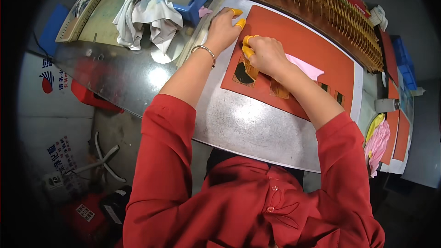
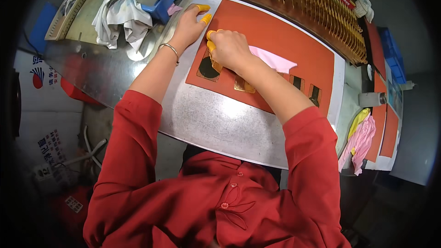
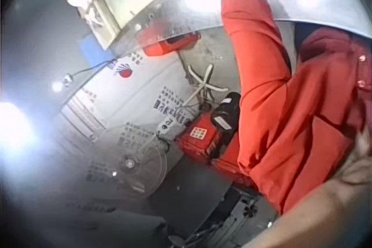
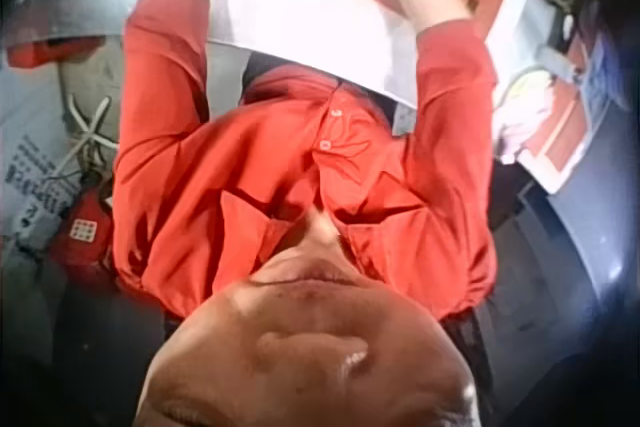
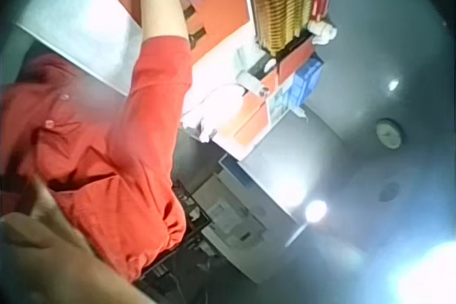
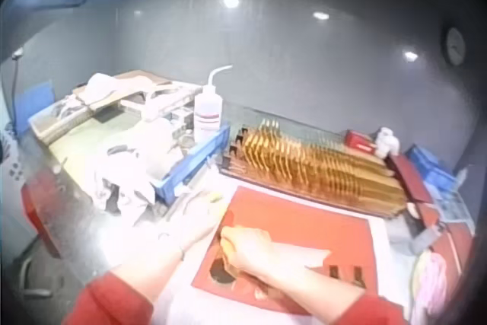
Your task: The person uses a yellow cloth to wipe and polish rectangular gold-foil decorative items arranged on a red sheet. They repeatedly rub the surface of each item, occasionally dipping the cloth into a liquid bottle, and then move the polished items to a stack of similar items on the table.
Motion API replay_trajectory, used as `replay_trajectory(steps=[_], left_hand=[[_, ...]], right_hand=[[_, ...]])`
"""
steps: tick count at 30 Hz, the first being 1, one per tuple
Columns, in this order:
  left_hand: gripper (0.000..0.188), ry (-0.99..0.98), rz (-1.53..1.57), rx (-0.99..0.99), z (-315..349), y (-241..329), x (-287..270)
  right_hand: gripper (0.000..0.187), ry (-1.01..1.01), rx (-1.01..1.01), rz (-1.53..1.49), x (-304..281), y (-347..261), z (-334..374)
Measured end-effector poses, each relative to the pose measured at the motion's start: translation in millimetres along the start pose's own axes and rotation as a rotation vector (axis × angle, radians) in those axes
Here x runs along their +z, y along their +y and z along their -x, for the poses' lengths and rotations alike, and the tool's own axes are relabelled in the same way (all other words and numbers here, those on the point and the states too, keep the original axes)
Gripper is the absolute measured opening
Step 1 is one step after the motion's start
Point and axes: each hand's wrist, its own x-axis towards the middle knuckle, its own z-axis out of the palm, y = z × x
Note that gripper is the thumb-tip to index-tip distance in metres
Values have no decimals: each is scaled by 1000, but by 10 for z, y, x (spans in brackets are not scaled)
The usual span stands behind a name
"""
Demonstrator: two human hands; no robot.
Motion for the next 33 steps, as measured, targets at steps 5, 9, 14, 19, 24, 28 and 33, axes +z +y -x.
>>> replay_trajectory(steps=[5,9,14,19,24,28,33], left_hand=[[27,-24,-14,41,23,-49,-62],[28,-18,-25,77,12,-76,-9],[36,46,-60,48,15,-58,-71],[56,-238,-31,281,175,1139,208],[88,-703,-162,475,608,2237,935],[91,-772,-181,558,691,2405,1336],[85,-853,-232,510,743,2456,1465]], right_hand=[[9,-190,-329,38,88,-538,857],[8,-139,-246,-684,-630,-446,1801],[9,417,377,-1178,-1177,751,2941],[20,679,560,-1226,-969,2006,3641],[9,785,718,-1224,-831,2058,3455],[9,763,741,-1233,-840,2002,3473],[12,712,806,-1136,-858,1913,3388]])
